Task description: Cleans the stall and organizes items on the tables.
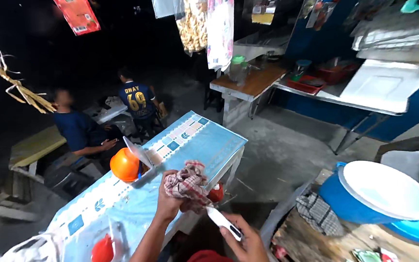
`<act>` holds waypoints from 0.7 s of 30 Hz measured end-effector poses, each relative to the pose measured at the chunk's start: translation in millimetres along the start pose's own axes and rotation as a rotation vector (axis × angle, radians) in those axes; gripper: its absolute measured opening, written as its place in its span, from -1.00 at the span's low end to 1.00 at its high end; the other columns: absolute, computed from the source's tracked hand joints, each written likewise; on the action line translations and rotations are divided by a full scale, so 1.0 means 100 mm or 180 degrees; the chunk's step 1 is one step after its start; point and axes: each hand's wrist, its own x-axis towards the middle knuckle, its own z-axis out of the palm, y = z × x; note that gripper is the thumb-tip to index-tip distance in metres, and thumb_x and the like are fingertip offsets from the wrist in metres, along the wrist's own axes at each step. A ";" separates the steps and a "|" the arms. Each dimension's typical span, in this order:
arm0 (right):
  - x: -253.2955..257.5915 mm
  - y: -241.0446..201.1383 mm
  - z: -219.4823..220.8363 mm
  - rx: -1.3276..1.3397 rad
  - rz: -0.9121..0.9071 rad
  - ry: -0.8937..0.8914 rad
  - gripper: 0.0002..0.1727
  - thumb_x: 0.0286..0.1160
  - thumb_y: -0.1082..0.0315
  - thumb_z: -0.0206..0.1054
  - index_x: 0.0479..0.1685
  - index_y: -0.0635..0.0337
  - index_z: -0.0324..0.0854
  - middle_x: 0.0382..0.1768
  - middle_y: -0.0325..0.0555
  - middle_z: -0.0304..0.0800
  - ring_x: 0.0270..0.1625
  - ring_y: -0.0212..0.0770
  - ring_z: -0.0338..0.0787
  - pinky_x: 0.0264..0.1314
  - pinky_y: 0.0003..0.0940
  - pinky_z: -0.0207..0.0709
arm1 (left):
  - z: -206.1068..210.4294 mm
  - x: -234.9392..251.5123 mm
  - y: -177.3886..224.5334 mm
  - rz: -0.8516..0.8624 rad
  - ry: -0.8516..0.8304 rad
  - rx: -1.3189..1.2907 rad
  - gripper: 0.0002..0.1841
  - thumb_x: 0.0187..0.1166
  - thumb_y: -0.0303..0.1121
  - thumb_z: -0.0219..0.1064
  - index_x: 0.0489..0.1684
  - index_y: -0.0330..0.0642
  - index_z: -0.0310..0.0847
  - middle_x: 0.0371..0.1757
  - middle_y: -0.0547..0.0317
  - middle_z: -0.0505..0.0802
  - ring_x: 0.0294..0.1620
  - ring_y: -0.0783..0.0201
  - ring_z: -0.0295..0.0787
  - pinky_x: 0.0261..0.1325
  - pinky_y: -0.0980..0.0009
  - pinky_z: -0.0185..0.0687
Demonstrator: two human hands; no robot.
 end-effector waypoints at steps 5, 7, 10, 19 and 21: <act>-0.09 -0.07 0.13 -0.0624 -0.0046 -0.0119 -0.53 0.47 0.26 0.54 0.34 0.22 0.69 0.05 -0.09 0.92 -0.02 -0.35 0.91 0.09 -0.33 0.84 | 0.01 -0.07 -0.09 0.0000 0.0498 0.0653 -0.23 -0.08 -0.71 0.60 0.31 -0.41 0.39 0.08 0.01 0.83 0.10 0.18 0.84 0.20 0.22 0.84; -0.08 -0.03 0.14 -0.0887 -0.0166 -0.0084 -0.51 0.48 0.20 0.53 0.38 0.17 0.70 0.10 -0.09 0.90 0.01 -0.33 0.90 0.10 -0.31 0.84 | 0.11 -0.16 -0.16 -0.0325 0.0949 0.0401 -0.23 0.03 -0.76 0.50 0.42 -0.44 0.31 0.13 -0.10 0.82 0.11 0.10 0.84 0.17 0.14 0.86; -0.03 0.05 0.09 -0.0486 0.0089 -0.0082 -0.57 0.49 0.25 0.53 0.32 0.17 0.72 0.05 -0.18 0.93 -0.02 -0.39 0.91 0.09 -0.35 0.84 | 0.21 -0.32 -0.20 -0.0911 0.1332 -0.0224 -0.28 0.25 -0.72 0.44 0.51 -0.35 0.25 0.09 -0.13 0.85 0.02 0.06 0.89 0.06 0.09 0.89; -0.30 0.22 -0.01 0.0131 0.0601 -0.0259 -0.59 0.54 0.29 0.49 0.35 0.14 0.67 0.02 -0.22 0.92 -0.04 -0.37 0.90 0.08 -0.32 0.85 | -0.34 -0.20 -0.32 -0.0941 0.1935 -0.0400 -0.66 0.61 -0.58 0.16 0.34 -0.34 0.45 -0.06 -0.12 0.89 -0.11 0.09 0.91 -0.05 0.08 0.89; -0.29 0.16 -0.04 0.0136 0.0468 0.0171 -0.57 0.55 0.36 0.44 0.37 0.25 0.59 0.02 -0.16 0.89 -0.04 -0.35 0.88 0.04 -0.33 0.84 | -0.44 -0.22 -0.29 -0.0949 0.2027 -0.0422 -0.73 0.69 -0.51 0.06 0.28 -0.30 0.44 -0.13 -0.04 0.89 -0.16 0.17 0.91 -0.08 0.15 0.90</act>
